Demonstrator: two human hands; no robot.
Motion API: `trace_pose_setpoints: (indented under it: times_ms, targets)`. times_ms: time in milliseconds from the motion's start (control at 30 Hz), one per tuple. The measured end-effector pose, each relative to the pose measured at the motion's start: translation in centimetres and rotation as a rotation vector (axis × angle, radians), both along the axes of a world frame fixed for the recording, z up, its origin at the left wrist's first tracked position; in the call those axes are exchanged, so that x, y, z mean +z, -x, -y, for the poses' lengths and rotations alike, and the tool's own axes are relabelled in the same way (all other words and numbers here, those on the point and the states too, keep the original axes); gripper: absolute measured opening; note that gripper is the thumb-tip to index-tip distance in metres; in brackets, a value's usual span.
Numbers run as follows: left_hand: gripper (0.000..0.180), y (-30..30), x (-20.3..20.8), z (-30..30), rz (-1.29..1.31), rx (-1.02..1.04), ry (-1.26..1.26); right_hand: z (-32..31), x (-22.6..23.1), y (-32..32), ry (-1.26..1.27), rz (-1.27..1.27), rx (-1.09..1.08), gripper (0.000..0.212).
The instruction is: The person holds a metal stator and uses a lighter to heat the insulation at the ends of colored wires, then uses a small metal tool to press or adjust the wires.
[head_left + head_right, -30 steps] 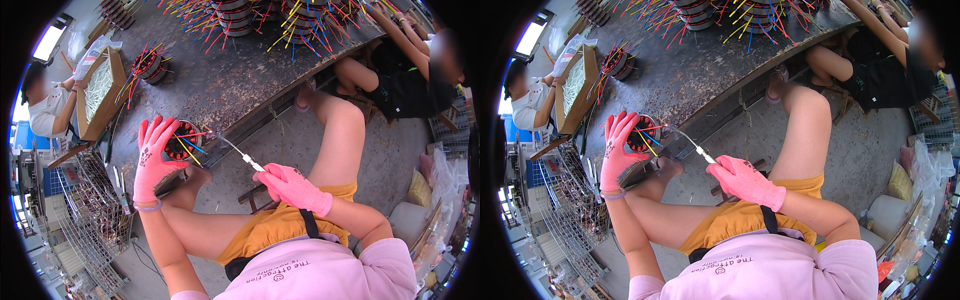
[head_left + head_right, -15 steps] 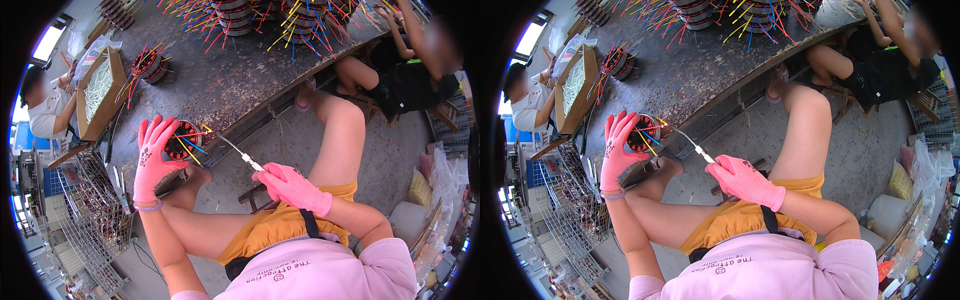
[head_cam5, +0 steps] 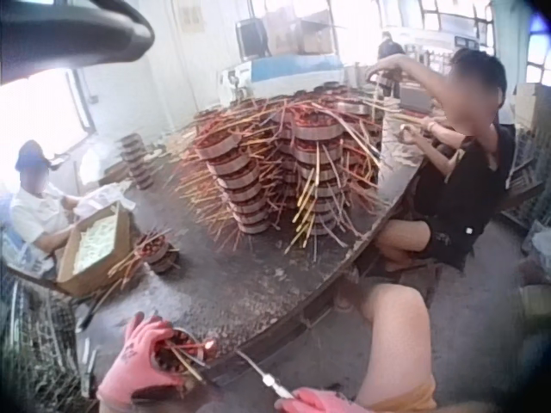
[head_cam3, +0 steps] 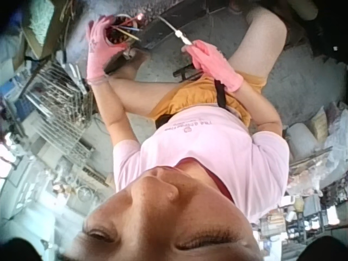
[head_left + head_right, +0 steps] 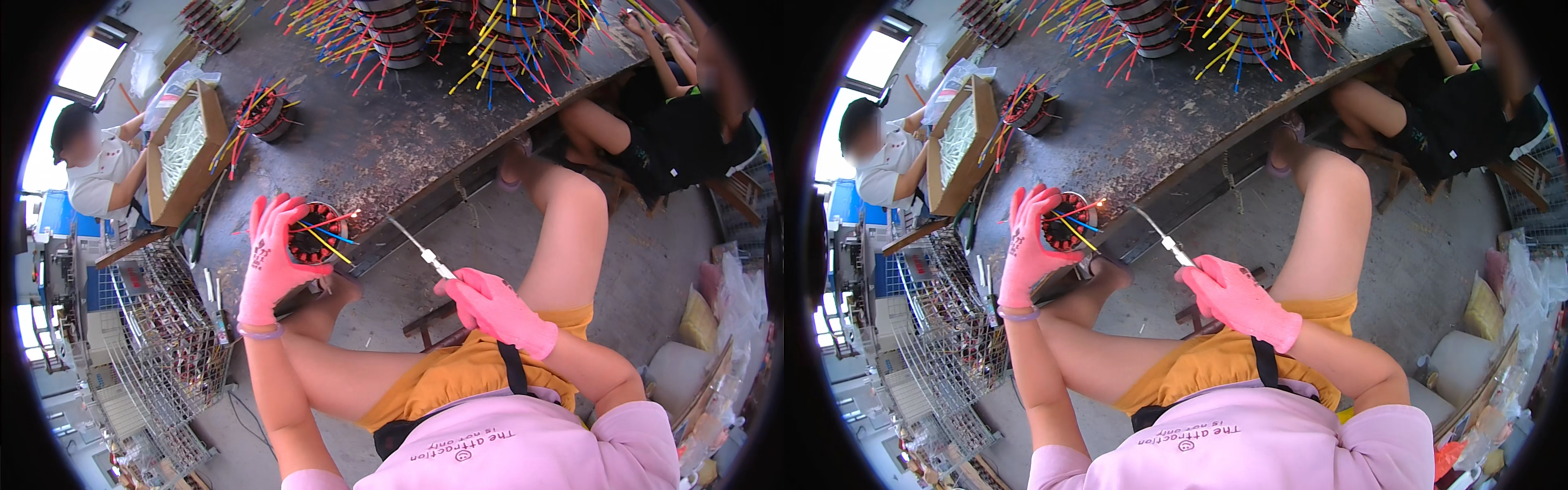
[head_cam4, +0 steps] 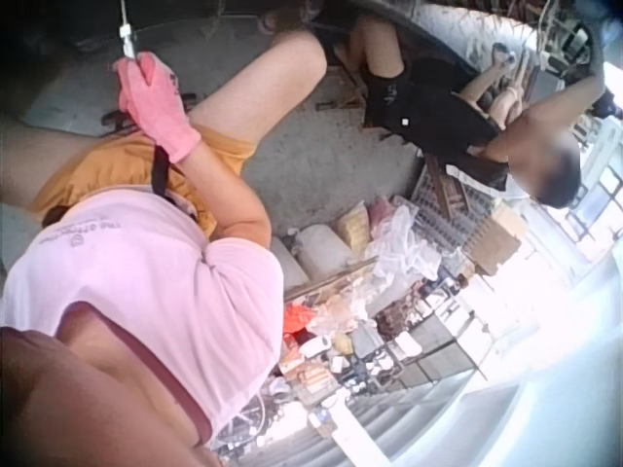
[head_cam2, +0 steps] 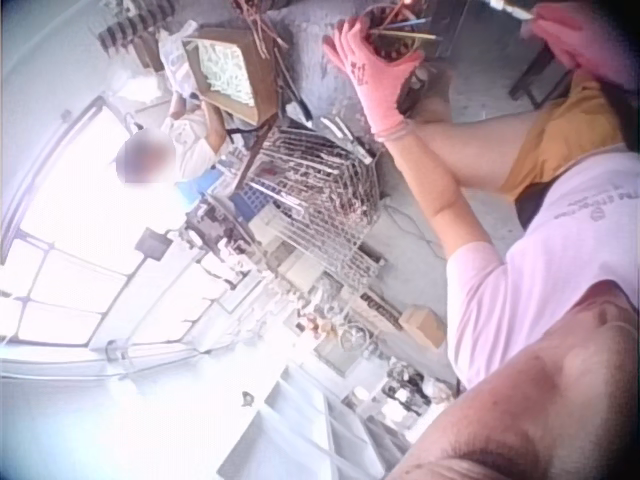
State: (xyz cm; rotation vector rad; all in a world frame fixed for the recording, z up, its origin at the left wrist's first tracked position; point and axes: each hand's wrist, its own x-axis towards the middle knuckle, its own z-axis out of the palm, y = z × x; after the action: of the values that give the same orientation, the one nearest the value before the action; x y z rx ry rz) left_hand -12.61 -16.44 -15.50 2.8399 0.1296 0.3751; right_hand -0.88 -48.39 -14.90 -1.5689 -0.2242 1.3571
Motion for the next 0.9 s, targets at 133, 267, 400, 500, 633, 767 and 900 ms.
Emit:
trace_pose_setpoints:
  times_ms: [133,267,400,500,633,767,900]
  targets:
    - [0.087,0.9,-0.3,-0.2,-0.001,0.076,0.071,0.7,0.6,-0.4,-0.035,0.017,-0.006,0.037]
    - [0.087,0.2,2.1,-2.2,0.101,0.203,0.052,2.2,-0.6,-1.4,-0.162,0.006,-0.092,0.034]
    - [0.088,-3.1,6.2,-6.7,0.173,0.45,0.081,2.4,-0.7,-2.3,-0.203,-0.047,-0.146,0.034]
    - [0.091,-6.2,8.4,-9.2,0.155,0.58,0.071,2.1,-0.3,-2.6,-0.189,-0.077,-0.143,0.035]
    - [0.087,-10.5,6.8,-13.3,0.185,0.61,0.27,2.6,-0.2,-3.3,-0.195,-0.092,-0.168,0.036]
    - [0.087,-12.9,5.5,-15.2,0.182,0.657,0.249,3.0,-0.3,-4.0,-0.191,-0.089,-0.187,0.036]
    - [0.087,-14.6,4.1,-14.5,0.182,0.689,0.241,3.0,-0.2,-4.6,-0.17,-0.08,-0.201,0.035]
